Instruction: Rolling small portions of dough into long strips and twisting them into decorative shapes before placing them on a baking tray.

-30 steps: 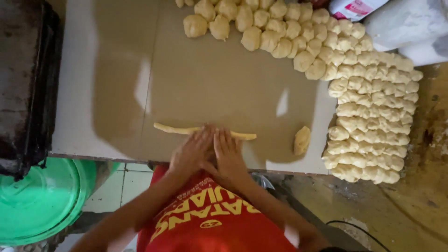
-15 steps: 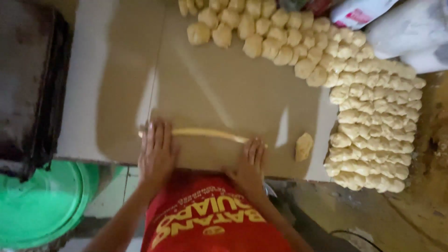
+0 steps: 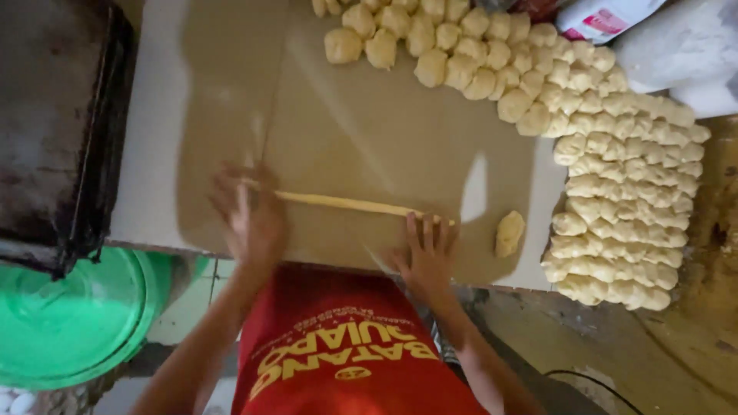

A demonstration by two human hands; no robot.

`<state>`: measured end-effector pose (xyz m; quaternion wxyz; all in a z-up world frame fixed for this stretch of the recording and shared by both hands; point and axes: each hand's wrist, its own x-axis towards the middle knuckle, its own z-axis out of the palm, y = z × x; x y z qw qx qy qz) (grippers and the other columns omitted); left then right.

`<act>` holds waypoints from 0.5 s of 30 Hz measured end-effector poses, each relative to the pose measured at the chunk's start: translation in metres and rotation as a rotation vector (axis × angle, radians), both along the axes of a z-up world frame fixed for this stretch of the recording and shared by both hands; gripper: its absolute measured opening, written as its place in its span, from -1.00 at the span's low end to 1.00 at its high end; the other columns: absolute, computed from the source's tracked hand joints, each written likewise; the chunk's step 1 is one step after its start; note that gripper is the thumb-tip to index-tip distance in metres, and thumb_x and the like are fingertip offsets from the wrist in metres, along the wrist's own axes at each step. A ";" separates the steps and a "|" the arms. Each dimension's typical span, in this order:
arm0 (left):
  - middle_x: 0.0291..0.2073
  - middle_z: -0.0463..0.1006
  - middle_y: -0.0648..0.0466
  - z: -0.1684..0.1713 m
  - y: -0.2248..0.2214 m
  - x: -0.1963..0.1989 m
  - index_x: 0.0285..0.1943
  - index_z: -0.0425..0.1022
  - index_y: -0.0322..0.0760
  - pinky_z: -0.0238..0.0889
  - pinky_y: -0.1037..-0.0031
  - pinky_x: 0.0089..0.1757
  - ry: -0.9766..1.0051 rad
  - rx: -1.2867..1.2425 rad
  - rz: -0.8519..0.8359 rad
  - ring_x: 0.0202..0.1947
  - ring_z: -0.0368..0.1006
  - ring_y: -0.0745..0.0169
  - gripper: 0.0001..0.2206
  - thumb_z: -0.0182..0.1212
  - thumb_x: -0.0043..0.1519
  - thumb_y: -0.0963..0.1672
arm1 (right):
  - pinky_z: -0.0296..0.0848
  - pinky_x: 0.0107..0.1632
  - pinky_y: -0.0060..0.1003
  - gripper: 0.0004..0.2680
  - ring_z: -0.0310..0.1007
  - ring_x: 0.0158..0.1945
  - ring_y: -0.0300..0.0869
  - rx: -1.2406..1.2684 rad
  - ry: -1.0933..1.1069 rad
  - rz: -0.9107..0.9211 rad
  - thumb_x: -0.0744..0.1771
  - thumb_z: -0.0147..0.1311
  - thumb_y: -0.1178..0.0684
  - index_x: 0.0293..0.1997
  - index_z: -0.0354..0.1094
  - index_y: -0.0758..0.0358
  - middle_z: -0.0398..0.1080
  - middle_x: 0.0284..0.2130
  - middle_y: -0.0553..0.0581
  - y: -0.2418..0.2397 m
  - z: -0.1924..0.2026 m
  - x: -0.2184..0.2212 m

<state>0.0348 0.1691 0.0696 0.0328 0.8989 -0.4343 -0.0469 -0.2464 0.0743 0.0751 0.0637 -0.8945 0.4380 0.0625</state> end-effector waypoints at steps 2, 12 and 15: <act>-0.31 0.50 -0.23 -0.007 0.017 -0.028 -0.23 0.60 -0.22 0.21 0.13 -0.43 -0.253 0.088 -0.123 -0.15 0.40 -0.33 -0.74 -0.03 0.22 -0.07 | -0.33 0.28 0.52 -0.38 -0.46 0.42 0.47 0.216 0.042 -0.100 0.29 -0.18 -0.40 0.52 -0.29 -0.13 -0.38 0.47 0.22 0.027 -0.004 0.000; 0.30 0.27 -0.30 -0.068 -0.080 -0.004 0.44 0.15 -0.46 0.15 0.21 0.16 -0.221 -0.312 -0.507 0.22 0.31 -0.14 -0.35 0.14 0.20 -0.01 | -0.02 0.20 0.50 -0.52 0.18 0.23 0.34 -0.423 -0.149 0.326 0.28 -0.08 -0.45 0.26 0.15 -0.12 0.27 0.15 0.15 -0.073 -0.042 0.094; 0.28 0.29 -0.29 -0.070 -0.127 0.033 0.40 0.25 -0.44 0.28 0.19 0.08 -0.300 -0.388 -0.329 0.21 0.31 -0.16 -0.33 0.25 0.19 0.05 | -0.09 0.32 0.38 -0.49 0.07 0.31 0.24 -0.352 -0.250 0.154 0.29 0.07 -0.31 0.25 0.13 0.22 0.15 0.20 0.28 -0.134 -0.038 0.109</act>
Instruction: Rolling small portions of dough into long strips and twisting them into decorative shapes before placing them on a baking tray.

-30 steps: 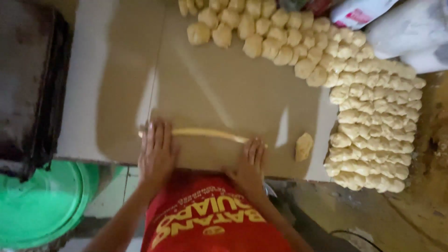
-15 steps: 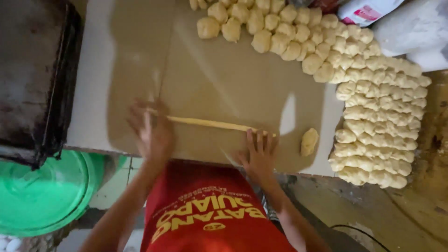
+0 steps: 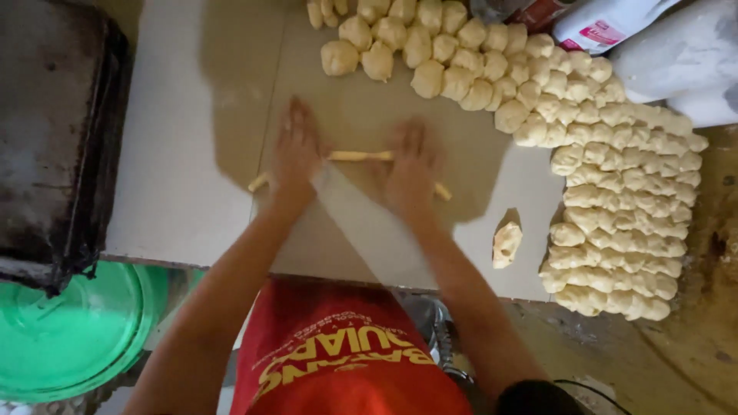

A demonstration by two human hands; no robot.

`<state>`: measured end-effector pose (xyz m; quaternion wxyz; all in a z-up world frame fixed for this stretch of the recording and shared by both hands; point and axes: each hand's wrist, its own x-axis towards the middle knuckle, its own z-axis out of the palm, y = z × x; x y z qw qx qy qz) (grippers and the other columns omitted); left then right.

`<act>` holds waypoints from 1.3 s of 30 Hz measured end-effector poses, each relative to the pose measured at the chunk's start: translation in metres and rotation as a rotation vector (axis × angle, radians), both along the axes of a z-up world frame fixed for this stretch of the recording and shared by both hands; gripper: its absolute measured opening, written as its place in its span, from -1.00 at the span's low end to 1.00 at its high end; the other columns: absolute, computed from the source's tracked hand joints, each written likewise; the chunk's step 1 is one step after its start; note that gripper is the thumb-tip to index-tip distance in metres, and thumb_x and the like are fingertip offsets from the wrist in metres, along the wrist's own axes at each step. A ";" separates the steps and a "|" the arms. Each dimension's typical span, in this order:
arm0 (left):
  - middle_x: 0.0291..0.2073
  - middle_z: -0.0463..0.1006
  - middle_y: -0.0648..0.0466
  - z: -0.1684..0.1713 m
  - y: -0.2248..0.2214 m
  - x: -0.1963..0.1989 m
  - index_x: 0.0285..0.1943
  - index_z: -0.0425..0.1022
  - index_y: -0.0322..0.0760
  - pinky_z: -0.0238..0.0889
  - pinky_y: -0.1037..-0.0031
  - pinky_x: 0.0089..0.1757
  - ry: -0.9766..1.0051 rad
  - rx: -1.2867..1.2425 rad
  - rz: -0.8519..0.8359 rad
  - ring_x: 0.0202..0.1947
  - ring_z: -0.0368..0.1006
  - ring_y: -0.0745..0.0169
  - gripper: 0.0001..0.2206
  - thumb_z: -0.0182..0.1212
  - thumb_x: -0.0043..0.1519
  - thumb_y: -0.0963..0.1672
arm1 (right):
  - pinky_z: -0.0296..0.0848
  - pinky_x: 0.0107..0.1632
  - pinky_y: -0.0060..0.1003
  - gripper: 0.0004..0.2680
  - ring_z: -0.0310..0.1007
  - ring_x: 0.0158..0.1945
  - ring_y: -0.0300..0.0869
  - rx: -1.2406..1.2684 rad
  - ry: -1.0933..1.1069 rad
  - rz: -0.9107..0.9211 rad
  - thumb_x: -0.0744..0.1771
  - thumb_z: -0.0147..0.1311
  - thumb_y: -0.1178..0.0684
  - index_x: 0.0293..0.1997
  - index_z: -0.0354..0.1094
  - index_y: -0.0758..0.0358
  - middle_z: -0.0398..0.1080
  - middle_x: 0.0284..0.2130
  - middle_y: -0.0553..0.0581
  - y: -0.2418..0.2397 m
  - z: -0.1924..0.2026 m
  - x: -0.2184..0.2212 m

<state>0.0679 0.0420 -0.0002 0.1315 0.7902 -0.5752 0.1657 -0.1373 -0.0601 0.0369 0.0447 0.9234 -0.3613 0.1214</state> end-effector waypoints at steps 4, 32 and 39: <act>0.39 0.13 -0.35 0.039 0.058 -0.015 0.45 0.13 -0.49 -0.11 0.02 0.27 0.302 0.158 0.095 0.38 0.02 -0.34 -0.32 -0.01 0.15 -0.01 | -0.26 0.39 0.32 -0.43 -0.07 0.36 0.47 0.082 -0.005 -0.263 0.27 0.15 -0.15 0.22 0.13 0.66 0.06 0.22 0.73 0.031 0.000 -0.028; 0.23 0.36 -0.02 0.035 0.093 -0.077 0.46 0.21 -0.08 -0.13 0.05 0.31 0.211 0.164 -0.250 0.34 0.15 -0.15 -0.44 -0.03 0.24 0.04 | -0.17 0.20 0.62 -0.43 -0.24 0.39 0.50 0.328 0.272 0.041 0.29 -0.06 -0.31 0.48 -0.14 -0.12 -0.17 0.43 0.25 0.120 0.038 -0.025; 0.32 0.26 -0.24 0.021 0.068 -0.037 0.42 0.26 -0.37 -0.04 -0.01 0.23 0.152 -0.009 0.090 0.32 0.15 -0.28 -0.45 0.10 0.28 -0.01 | 0.03 0.29 0.30 -0.45 0.00 0.36 0.39 0.013 0.150 -0.260 0.31 -0.08 -0.21 0.40 0.01 0.32 0.04 0.30 0.50 0.067 0.038 -0.021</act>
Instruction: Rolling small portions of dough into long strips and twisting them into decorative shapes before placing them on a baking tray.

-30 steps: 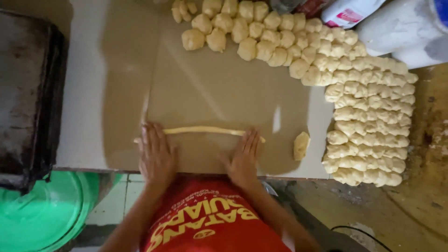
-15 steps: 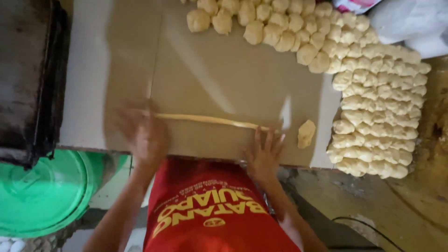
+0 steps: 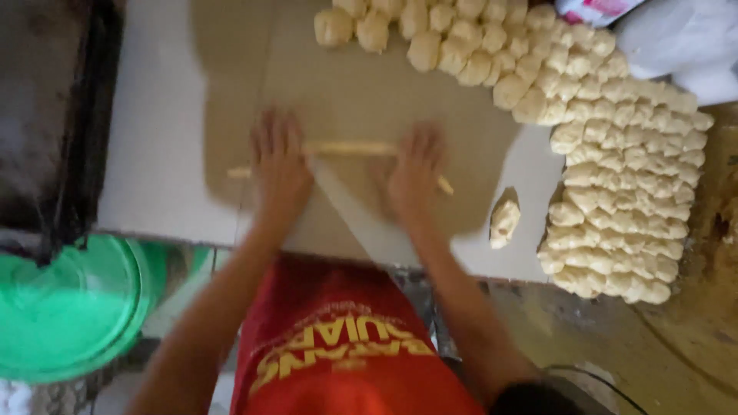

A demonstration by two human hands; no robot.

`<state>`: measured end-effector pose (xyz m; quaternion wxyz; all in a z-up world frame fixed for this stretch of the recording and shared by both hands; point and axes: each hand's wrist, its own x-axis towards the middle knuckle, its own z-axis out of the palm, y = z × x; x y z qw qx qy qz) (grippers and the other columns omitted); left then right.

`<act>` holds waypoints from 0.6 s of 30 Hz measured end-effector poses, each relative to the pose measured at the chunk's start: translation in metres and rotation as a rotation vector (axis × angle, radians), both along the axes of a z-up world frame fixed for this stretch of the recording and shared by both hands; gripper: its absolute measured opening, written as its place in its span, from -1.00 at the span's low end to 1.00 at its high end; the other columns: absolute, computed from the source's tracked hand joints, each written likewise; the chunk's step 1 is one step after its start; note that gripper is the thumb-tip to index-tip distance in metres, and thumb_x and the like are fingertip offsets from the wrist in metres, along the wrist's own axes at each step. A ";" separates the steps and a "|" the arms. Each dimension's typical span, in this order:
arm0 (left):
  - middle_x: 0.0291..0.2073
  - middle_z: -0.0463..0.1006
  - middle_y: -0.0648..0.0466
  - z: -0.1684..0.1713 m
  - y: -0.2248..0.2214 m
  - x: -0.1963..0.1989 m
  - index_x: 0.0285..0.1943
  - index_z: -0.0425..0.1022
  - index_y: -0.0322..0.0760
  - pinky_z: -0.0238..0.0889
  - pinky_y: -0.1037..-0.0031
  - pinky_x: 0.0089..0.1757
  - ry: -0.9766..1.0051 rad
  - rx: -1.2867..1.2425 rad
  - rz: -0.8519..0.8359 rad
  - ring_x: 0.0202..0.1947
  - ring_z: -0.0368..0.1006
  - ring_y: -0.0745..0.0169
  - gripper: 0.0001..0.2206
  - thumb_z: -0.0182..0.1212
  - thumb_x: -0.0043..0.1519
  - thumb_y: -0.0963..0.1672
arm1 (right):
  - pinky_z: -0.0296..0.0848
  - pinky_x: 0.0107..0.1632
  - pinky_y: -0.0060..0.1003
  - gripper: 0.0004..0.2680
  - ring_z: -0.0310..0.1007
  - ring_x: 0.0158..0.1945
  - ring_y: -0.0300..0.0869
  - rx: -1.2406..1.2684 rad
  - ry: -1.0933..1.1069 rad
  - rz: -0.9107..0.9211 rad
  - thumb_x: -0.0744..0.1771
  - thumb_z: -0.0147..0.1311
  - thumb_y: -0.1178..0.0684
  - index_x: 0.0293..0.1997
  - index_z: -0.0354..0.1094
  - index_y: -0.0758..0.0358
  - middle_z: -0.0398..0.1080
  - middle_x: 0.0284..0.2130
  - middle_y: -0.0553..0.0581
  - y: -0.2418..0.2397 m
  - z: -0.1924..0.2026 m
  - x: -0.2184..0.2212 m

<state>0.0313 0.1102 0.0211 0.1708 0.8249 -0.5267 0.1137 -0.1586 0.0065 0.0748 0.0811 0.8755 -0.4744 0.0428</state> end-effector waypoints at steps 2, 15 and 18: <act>0.28 0.31 -0.25 0.032 0.035 -0.013 0.39 0.28 -0.40 0.07 -0.02 0.20 0.035 -0.023 0.017 0.30 0.18 -0.31 -0.48 0.02 0.24 -0.07 | 0.00 0.35 0.18 -0.53 0.05 0.34 0.40 -0.022 0.015 0.009 0.31 -0.05 0.08 0.36 0.03 0.52 0.10 0.25 0.62 0.041 0.013 -0.017; 0.49 0.02 -0.07 0.020 0.036 0.072 0.35 0.28 -0.28 -0.25 -0.27 0.24 0.087 0.247 -0.173 0.46 -0.20 -0.32 -0.57 -0.13 0.34 -0.04 | -0.15 0.33 0.39 -0.41 -0.36 0.45 0.44 0.284 -0.235 -0.110 0.35 -0.11 -0.18 0.48 -0.22 0.38 -0.42 0.44 0.47 -0.040 -0.006 -0.083; 0.48 0.04 -0.06 0.062 0.067 0.039 0.34 0.13 0.11 -0.23 -0.46 0.15 0.190 0.300 0.002 0.43 -0.08 -0.46 -0.63 -0.14 0.33 -0.03 | -0.20 0.27 0.53 -0.39 -0.49 0.46 0.41 0.458 -0.078 -0.199 0.30 -0.22 -0.34 0.50 -0.23 0.10 -0.45 0.46 0.34 0.040 -0.011 -0.114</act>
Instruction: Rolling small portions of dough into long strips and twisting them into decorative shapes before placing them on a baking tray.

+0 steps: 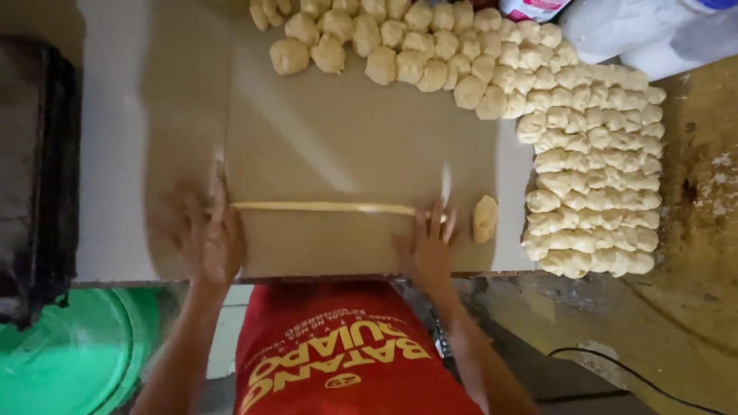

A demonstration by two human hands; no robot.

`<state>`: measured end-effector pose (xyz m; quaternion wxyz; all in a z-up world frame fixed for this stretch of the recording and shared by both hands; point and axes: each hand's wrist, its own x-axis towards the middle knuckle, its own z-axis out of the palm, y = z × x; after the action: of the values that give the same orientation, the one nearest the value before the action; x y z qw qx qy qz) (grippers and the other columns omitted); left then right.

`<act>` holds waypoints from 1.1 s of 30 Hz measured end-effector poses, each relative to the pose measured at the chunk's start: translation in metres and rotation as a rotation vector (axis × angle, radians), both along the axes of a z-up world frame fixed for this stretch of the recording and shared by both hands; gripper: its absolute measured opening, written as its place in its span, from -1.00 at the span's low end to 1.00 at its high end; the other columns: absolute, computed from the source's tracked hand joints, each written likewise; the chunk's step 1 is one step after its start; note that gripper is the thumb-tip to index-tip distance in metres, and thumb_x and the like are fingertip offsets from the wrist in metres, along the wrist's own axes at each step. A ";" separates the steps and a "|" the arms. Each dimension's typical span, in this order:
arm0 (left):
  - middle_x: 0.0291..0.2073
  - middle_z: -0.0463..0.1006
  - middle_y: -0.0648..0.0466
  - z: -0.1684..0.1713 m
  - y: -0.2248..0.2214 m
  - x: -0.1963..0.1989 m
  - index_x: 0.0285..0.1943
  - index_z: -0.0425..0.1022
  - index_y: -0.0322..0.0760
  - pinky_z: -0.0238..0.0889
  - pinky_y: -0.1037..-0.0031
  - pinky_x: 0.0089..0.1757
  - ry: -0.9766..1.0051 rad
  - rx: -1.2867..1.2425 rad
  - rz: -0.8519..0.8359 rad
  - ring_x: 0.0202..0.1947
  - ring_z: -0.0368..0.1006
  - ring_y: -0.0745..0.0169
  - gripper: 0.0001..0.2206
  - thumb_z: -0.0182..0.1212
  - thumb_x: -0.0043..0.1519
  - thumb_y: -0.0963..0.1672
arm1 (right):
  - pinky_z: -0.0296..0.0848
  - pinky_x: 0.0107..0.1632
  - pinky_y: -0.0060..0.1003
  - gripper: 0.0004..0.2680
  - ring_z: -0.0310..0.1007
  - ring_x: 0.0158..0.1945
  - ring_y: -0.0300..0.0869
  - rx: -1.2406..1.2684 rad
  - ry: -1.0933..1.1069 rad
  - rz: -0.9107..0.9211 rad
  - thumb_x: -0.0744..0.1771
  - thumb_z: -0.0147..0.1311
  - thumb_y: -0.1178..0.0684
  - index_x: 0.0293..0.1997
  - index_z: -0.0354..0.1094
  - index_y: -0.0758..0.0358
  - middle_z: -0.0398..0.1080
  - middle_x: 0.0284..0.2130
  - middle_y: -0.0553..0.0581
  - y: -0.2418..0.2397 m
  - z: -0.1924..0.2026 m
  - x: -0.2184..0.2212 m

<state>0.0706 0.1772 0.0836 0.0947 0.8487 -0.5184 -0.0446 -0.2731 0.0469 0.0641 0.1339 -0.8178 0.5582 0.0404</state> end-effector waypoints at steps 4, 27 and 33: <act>-0.46 0.34 0.13 -0.067 0.026 -0.058 -0.37 0.52 0.10 0.14 0.28 -0.47 -0.193 -0.141 -0.200 -0.48 0.30 0.18 -0.83 0.00 0.22 -0.07 | -0.12 0.15 0.66 -0.28 -0.44 0.43 0.48 0.267 0.164 0.055 0.24 -0.10 -0.29 0.53 -0.52 -0.09 -0.55 0.48 0.26 0.046 0.043 0.028; 0.34 0.17 -0.41 -0.058 -0.085 0.036 0.40 0.22 -0.58 -0.12 -0.12 0.24 -0.057 -0.290 -0.213 0.36 -0.01 -0.44 -0.34 0.19 0.20 -0.01 | -0.32 0.46 0.13 -0.27 -0.38 0.47 0.39 -0.232 -0.092 -0.056 0.33 0.04 -0.23 0.43 -0.37 0.61 -0.37 0.38 0.65 -0.151 -0.060 0.045; 0.45 0.12 -0.23 -0.027 -0.017 0.036 0.40 0.38 -0.21 -0.01 -0.07 0.25 -0.124 -0.289 -0.224 0.43 0.00 -0.28 -0.56 0.08 0.34 -0.03 | -0.27 0.36 0.39 -0.36 -0.38 0.46 0.36 -0.207 -0.012 0.066 0.31 -0.02 -0.21 0.49 -0.24 0.32 -0.35 0.43 0.47 -0.018 -0.006 0.015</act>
<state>0.1064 0.1604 0.0568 0.1780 0.7643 -0.6156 0.0722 -0.2576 0.0285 0.0584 0.0505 -0.8455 0.5312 -0.0182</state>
